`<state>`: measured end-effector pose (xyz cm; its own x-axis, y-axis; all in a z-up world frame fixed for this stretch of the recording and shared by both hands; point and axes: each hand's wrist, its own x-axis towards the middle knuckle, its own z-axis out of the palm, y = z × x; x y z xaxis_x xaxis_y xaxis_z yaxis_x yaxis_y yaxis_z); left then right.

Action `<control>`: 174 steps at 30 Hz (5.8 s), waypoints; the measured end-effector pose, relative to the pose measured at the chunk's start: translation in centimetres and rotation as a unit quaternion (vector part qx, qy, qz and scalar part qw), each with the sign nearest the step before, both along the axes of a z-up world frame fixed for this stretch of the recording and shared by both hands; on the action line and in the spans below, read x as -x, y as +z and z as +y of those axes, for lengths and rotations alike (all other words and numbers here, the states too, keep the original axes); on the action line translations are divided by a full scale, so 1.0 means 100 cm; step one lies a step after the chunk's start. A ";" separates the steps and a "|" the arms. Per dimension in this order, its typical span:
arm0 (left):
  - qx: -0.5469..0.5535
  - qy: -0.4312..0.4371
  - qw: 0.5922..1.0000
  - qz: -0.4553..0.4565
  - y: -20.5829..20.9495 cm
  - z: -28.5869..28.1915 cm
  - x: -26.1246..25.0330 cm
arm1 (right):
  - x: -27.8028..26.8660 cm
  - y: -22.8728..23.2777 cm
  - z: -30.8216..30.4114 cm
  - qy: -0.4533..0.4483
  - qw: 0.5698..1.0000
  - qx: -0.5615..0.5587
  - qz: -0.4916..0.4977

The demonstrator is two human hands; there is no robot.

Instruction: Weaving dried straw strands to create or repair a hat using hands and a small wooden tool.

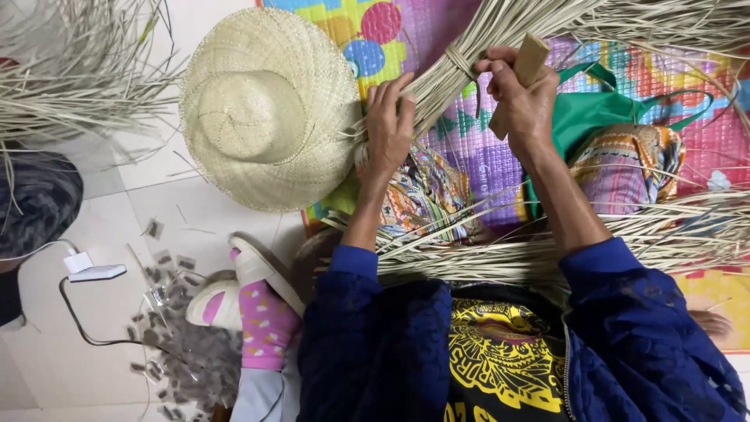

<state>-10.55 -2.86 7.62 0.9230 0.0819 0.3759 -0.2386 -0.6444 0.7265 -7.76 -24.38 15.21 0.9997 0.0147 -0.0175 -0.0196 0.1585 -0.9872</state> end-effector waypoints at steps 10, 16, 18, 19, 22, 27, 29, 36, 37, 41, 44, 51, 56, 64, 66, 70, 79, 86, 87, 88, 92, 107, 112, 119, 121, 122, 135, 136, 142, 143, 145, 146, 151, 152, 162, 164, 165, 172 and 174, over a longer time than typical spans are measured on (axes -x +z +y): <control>0.065 -0.037 0.994 0.079 0.001 0.009 0.001 | 0.012 -0.019 0.004 -0.031 0.998 0.031 -0.040; 0.107 -0.031 0.991 0.077 0.008 0.007 0.003 | 0.014 -0.008 0.004 -0.051 0.966 0.177 -0.179; 0.111 -0.033 0.990 0.076 0.014 0.006 0.005 | 0.014 -0.011 -0.004 -0.068 0.942 0.243 -0.219; 0.128 -0.042 0.986 0.099 0.021 0.008 0.007 | 0.015 -0.007 -0.005 -0.066 0.915 0.316 -0.243; 0.150 -0.066 0.975 0.149 0.028 0.014 0.007 | 0.010 -0.016 -0.015 -0.085 0.826 0.474 -0.293; 0.184 -0.083 0.959 0.197 0.017 0.019 0.000 | 0.007 -0.002 -0.018 -0.130 0.715 0.597 -0.339; 0.202 -0.094 0.952 0.208 0.021 0.020 0.000 | 0.003 -0.004 -0.021 -0.112 0.689 0.632 -0.336; 0.190 -0.077 0.941 0.270 0.032 0.018 -0.005 | -0.006 -0.012 -0.027 -0.084 0.628 0.694 -0.342; 0.194 -0.088 0.938 0.273 0.034 0.019 -0.004 | -0.004 -0.008 -0.024 -0.062 0.619 0.704 -0.343; 0.179 -0.102 0.935 0.288 0.038 0.020 -0.002 | -0.008 -0.004 -0.025 -0.025 0.577 0.738 -0.350; 0.184 -0.114 0.938 0.271 0.027 0.020 -0.004 | -0.007 -0.002 -0.028 -0.071 0.540 0.762 -0.350; 0.193 -0.117 0.930 0.292 0.028 0.019 -0.006 | -0.019 0.007 -0.030 0.005 0.536 0.764 -0.360; 0.169 -0.110 0.933 0.297 0.032 0.017 -0.005 | -0.020 0.014 -0.032 0.107 0.609 0.722 -0.310; 0.139 -0.110 0.939 0.294 0.034 0.015 -0.006 | -0.028 0.016 -0.021 0.160 0.550 0.773 -0.273; 0.139 -0.113 0.940 0.289 0.031 0.015 -0.009 | -0.027 0.018 -0.021 0.159 0.550 0.766 -0.290; 0.131 -0.112 0.946 0.273 0.026 0.016 -0.006 | -0.022 0.023 -0.025 0.121 0.552 0.755 -0.332; 0.163 -0.172 0.919 0.314 0.037 0.027 -0.006 | -0.024 0.000 -0.027 0.131 0.662 0.688 -0.267; 0.194 -0.167 0.924 0.283 0.021 0.025 -0.011 | -0.024 -0.002 -0.031 0.117 0.700 0.656 -0.257; 0.194 -0.167 0.924 0.284 0.024 0.026 -0.010 | -0.024 -0.003 -0.030 0.118 0.701 0.655 -0.257; 0.235 -0.165 0.917 0.278 0.026 0.027 -0.008 | -0.025 -0.004 -0.030 0.100 0.686 0.664 -0.280; 0.253 -0.215 0.914 0.232 0.019 0.036 -0.006 | -0.029 -0.011 -0.031 0.100 0.645 0.696 -0.299; -0.309 -0.078 0.946 -0.055 0.040 0.001 -0.005 | -0.025 0.006 -0.029 0.094 0.609 0.729 -0.296; -0.307 -0.067 0.949 -0.032 0.044 -0.010 0.014 | -0.025 0.012 -0.028 0.081 0.586 0.736 -0.328; 0.200 -0.123 0.934 0.270 0.029 -0.024 0.035 | -0.021 0.017 -0.030 0.072 0.600 0.727 -0.325; 0.189 -0.121 0.947 0.228 0.021 -0.023 0.033 | -0.022 0.008 -0.032 0.071 0.602 0.724 -0.328; 0.176 -0.118 0.959 0.187 0.018 -0.023 0.032 | -0.023 0.004 -0.033 0.070 0.605 0.721 -0.330; -0.124 -0.052 0.982 0.136 -0.012 -0.035 -0.007 | -0.022 0.012 -0.039 0.101 0.565 0.755 -0.317; -0.058 -0.057 0.979 0.189 -0.021 -0.032 -0.011 | -0.024 0.009 -0.040 0.082 0.536 0.772 -0.332; 0.024 -0.046 0.963 0.264 -0.044 -0.042 -0.022 | -0.029 -0.010 -0.040 0.102 0.578 0.756 -0.290; 0.018 -0.019 0.959 0.283 -0.046 -0.042 -0.021 | -0.028 -0.010 -0.036 0.110 0.585 0.752 -0.283; 0.087 -0.015 0.948 0.305 -0.032 -0.044 -0.017 | -0.030 -0.018 -0.037 0.127 0.627 0.721 -0.266; 0.155 -0.007 0.933 0.324 -0.024 -0.044 -0.017 | -0.032 -0.022 -0.037 0.143 0.668 0.686 -0.252; 0.169 0.011 0.918 0.360 -0.006 -0.050 -0.018 | -0.034 -0.018 -0.033 0.120 0.636 0.716 -0.264; 0.168 0.019 0.912 0.373 -0.002 -0.050 -0.018 | -0.033 -0.015 -0.030 0.097 0.617 0.725 -0.291; 0.080 -0.019 0.945 0.318 -0.035 -0.053 -0.017 | -0.044 -0.015 -0.024 0.072 0.650 0.721 -0.229; 0.066 -0.011 0.947 0.315 -0.044 -0.054 -0.015 | -0.045 -0.019 -0.026 0.096 0.589 0.770 -0.226; 0.068 -0.012 0.946 0.317 -0.043 -0.055 -0.016 | -0.044 -0.015 -0.025 0.098 0.587 0.772 -0.224; 0.087 0.001 0.937 0.339 -0.030 -0.052 -0.015 | -0.043 0.019 -0.012 0.175 0.526 0.795 -0.245; 0.118 0.005 0.929 0.350 -0.023 -0.052 -0.014 | -0.046 0.026 -0.012 0.219 0.516 0.799 -0.217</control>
